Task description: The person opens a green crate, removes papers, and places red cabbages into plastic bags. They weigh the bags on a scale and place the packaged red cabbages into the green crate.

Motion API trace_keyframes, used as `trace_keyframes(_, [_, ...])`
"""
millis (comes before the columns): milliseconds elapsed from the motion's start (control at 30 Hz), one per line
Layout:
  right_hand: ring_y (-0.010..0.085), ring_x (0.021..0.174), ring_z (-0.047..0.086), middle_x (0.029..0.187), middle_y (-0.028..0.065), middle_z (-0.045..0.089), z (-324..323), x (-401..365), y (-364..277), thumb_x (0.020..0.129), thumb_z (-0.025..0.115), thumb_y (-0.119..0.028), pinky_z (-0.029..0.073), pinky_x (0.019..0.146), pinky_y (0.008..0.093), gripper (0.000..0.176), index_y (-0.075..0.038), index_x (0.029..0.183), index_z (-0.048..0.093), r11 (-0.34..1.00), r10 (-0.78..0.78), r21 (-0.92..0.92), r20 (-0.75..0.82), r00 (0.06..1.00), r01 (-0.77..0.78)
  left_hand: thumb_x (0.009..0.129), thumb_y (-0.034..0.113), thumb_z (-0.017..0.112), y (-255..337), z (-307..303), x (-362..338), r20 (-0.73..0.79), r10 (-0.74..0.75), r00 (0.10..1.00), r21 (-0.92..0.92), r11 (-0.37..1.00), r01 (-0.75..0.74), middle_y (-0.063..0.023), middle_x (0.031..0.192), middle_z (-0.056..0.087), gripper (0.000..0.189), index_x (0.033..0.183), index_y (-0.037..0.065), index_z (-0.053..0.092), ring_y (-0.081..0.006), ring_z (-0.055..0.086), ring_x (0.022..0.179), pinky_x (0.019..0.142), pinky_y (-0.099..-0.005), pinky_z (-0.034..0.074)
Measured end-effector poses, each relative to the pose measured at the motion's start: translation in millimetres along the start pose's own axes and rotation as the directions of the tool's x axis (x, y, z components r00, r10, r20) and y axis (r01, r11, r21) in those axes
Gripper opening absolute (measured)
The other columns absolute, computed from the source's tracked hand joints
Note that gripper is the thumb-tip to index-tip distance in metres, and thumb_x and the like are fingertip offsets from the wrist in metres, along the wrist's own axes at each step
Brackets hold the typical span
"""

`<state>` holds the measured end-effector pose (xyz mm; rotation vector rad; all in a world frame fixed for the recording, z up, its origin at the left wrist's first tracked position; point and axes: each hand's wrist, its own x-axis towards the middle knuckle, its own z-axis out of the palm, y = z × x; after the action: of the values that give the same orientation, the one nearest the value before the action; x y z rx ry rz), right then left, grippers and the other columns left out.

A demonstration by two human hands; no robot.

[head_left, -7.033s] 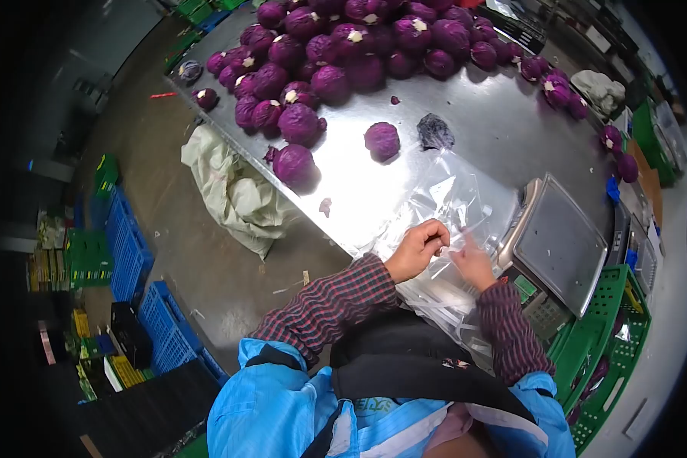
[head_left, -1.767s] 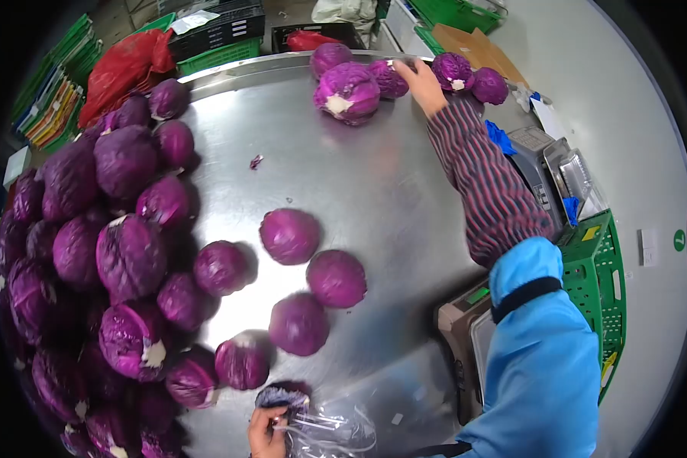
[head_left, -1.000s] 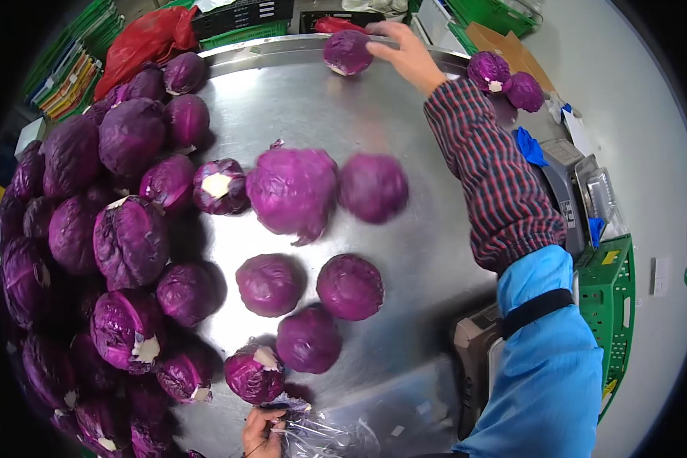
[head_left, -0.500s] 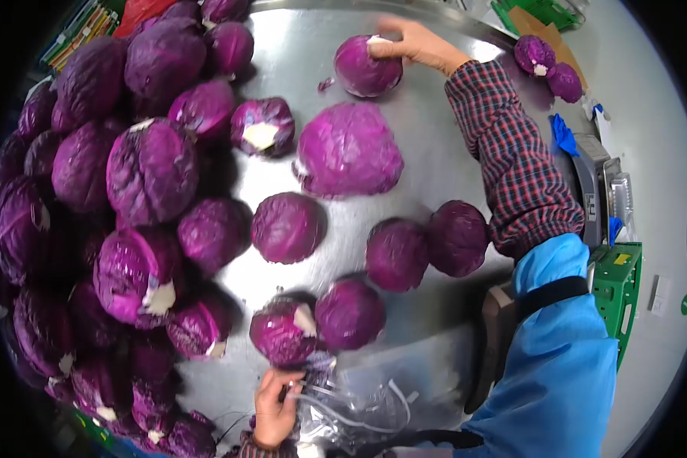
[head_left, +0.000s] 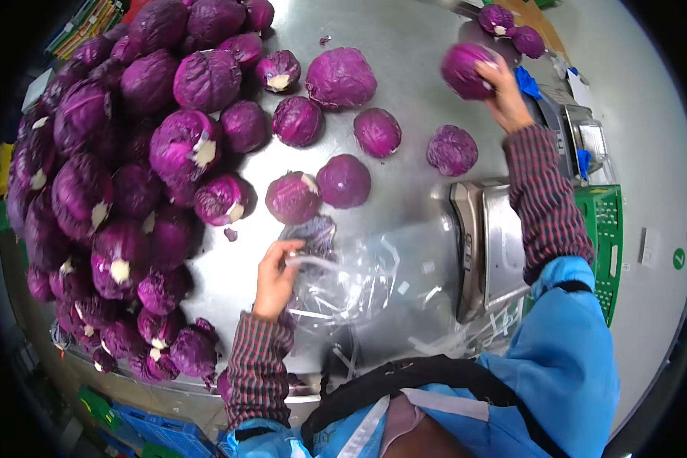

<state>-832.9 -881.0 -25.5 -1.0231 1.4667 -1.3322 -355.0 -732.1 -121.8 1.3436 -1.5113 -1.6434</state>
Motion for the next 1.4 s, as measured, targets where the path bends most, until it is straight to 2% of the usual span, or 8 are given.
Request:
trace_keyframes(300, [0.0187, 0.111, 0.054, 0.124, 0.0107, 0.053, -62, -245, -73, 0.083, 0.067, -0.019, 0.043, 0.095, 0.0312, 0.067, -0.008, 0.142, 0.037, 0.977, 0.072, -0.18, -0.239, 0.968, -0.117, 0.087, 0.004, 0.058, 65, 15, -70, -0.061, 0.047, 0.997, -0.211, 0.976, -0.059, -0.0053, 0.098, 0.061, 0.022, 0.109, 0.004, 0.061, -0.0164, 0.058, 0.093, 0.086, -0.0297, 0.045])
trace_keyframes(467, [0.023, 0.109, 0.053, 0.12, 0.0125, 0.053, -96, -292, -36, 0.075, 0.068, -0.011, 0.042, 0.096, 0.0339, 0.068, -0.005, 0.137, 0.042, 0.934, 0.071, -0.313, -0.313, 0.947, -0.174, 0.087, 0.006, 0.06, 85, 37, -118, -0.15, 0.491, 0.858, 0.277, 0.854, -0.44, -0.0085, 0.093, 0.055, 0.024, 0.11, 0.007, 0.06, -0.022, 0.06, 0.078, 0.071, -0.033, 0.049])
trace_keyframes(667, [0.0245, 0.111, 0.053, 0.121, 0.0107, 0.05, -63, -334, -32, 0.064, 0.076, -0.028, 0.046, 0.095, 0.0349, 0.08, -0.007, 0.133, 0.042, 0.986, 0.009, 0.167, 0.12, 0.993, -0.029, 0.083, 0.004, 0.061, 74, 84, -178, -0.229, 0.493, 0.84, 0.397, 0.835, -0.382, -0.01, 0.09, 0.056, 0.017, 0.1, 0.004, 0.057, -0.0255, 0.059, 0.078, 0.068, -0.0357, 0.048])
trace_keyframes(800, [0.025, 0.101, 0.061, 0.114, 0.0112, 0.057, 13, -377, -56, 0.048, 0.087, -0.029, 0.052, 0.092, 0.0372, 0.091, -0.007, 0.126, 0.044, 0.931, 0.116, 0.195, 0.642, 0.758, -0.308, 0.083, 0.006, 0.063, 53, 144, -202, -0.361, 0.373, 0.855, 0.389, 0.893, -0.226, -0.0106, 0.086, 0.057, 0.013, 0.094, 0.005, 0.057, -0.0266, 0.059, 0.079, 0.068, -0.0347, 0.048])
trace_keyframes(867, [0.0251, 0.106, 0.06, 0.121, 0.0128, 0.056, 35, -398, -35, 0.051, 0.082, -0.021, 0.05, 0.096, 0.0387, 0.083, -0.005, 0.125, 0.048, 0.919, 0.145, 0.1, 0.814, 0.562, -0.382, 0.082, 0.012, 0.065, 47, 175, -211, -0.403, 0.327, 0.855, 0.358, 0.916, -0.182, -0.0094, 0.081, 0.055, 0.012, 0.089, 0.004, 0.06, -0.0243, 0.059, 0.075, 0.066, -0.0349, 0.047])
trace_keyframes(967, [0.0246, 0.113, 0.057, 0.122, 0.0125, 0.055, 54, -425, -10, 0.056, 0.08, -0.021, 0.046, 0.1, 0.0385, 0.082, -0.004, 0.129, 0.047, 0.855, 0.198, 0.045, 0.893, 0.404, -0.517, 0.092, 0.016, 0.062, 32, 207, -223, -0.39, 0.065, 0.919, -0.367, 0.904, -0.22, -0.0012, 0.089, 0.061, 0.017, 0.1, 0.001, 0.065, -0.0076, 0.057, 0.084, 0.075, -0.0242, 0.047])
trace_keyframes(1267, [0.0216, 0.105, 0.058, 0.117, 0.0099, 0.057, 72, -456, 36, 0.085, 0.064, -0.038, 0.051, 0.092, 0.0323, 0.064, -0.011, 0.138, 0.04, 0.849, 0.334, 0.016, 0.758, 0.561, -0.528, 0.087, 0.01, 0.064, 77, 235, -278, -0.266, 0.638, 0.723, 0.217, 0.77, -0.6, -0.0096, 0.092, 0.06, 0.016, 0.101, 0.003, 0.066, -0.0239, 0.06, 0.087, 0.079, -0.0298, 0.048])
trace_keyframes(1400, [0.024, 0.095, 0.064, 0.111, 0.0102, 0.061, 67, -454, 62, 0.092, 0.037, -0.066, 0.057, 0.07, 0.0353, 0.065, -0.012, 0.127, 0.047, 0.714, 0.521, -0.004, 0.672, 0.527, -0.7, 0.087, 0.01, 0.062, 63, 226, -284, -0.273, 0.567, 0.777, 0.348, 0.811, -0.47, -0.01, 0.093, 0.064, 0.014, 0.098, 0.003, 0.065, -0.026, 0.064, 0.083, 0.073, -0.0325, 0.051])
